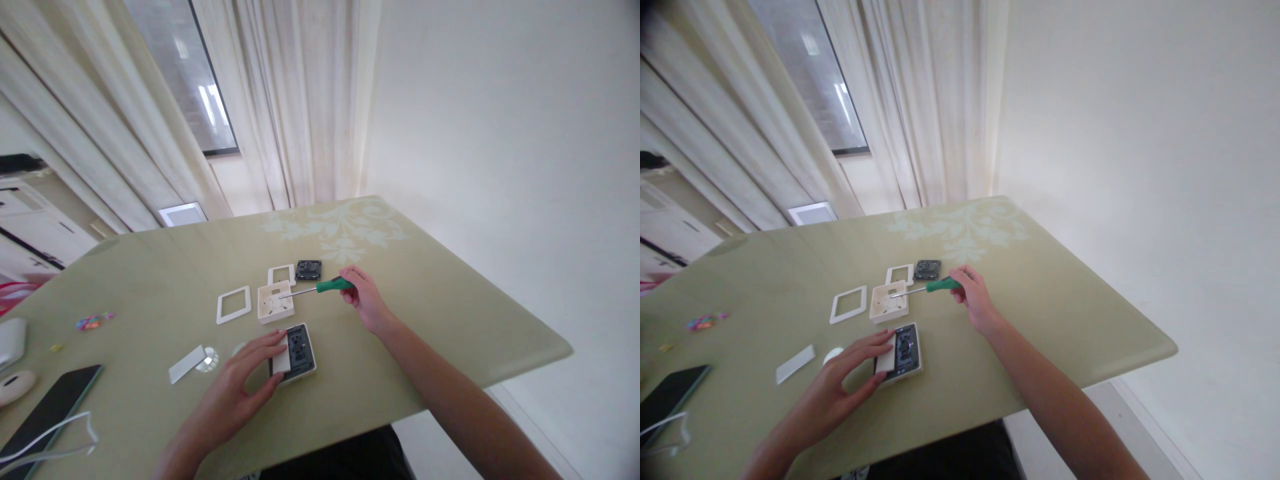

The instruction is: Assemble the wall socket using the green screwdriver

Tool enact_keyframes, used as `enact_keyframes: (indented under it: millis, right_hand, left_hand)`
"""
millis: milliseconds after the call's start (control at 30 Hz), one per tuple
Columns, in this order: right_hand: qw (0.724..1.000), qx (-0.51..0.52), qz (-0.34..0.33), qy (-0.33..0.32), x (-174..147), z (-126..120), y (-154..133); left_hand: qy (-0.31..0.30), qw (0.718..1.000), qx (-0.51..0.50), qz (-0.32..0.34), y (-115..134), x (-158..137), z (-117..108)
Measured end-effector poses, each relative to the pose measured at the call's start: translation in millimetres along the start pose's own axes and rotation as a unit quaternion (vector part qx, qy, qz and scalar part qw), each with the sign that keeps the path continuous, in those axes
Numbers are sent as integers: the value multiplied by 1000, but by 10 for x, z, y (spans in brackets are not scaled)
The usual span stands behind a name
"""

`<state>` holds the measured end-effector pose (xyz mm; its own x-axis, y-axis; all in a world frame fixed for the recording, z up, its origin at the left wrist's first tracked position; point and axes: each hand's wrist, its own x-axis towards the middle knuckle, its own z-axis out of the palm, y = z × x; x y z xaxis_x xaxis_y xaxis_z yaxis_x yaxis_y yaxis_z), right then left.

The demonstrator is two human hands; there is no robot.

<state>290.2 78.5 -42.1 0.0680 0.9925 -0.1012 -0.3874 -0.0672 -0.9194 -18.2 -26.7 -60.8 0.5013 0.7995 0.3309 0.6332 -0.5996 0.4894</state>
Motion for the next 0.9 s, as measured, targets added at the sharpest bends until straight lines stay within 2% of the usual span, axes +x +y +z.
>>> enact_keyframes:
  millis: [267,533,667,900]
  right_hand:
    - [1000,-1,-4,-4,1,-3,7]
    - [1000,-2,-4,-6,-1,11,39]
    - [1000,-2,-7,-10,-18,22,61]
    - [1000,-8,-12,-6,-1,23,80]
  left_hand:
    - [11,990,115,83,30,-93,52]
    - [7,993,95,72,140,-14,-18]
    - [-8,995,82,57,102,39,-43]
    - [-43,990,117,66,70,111,-30]
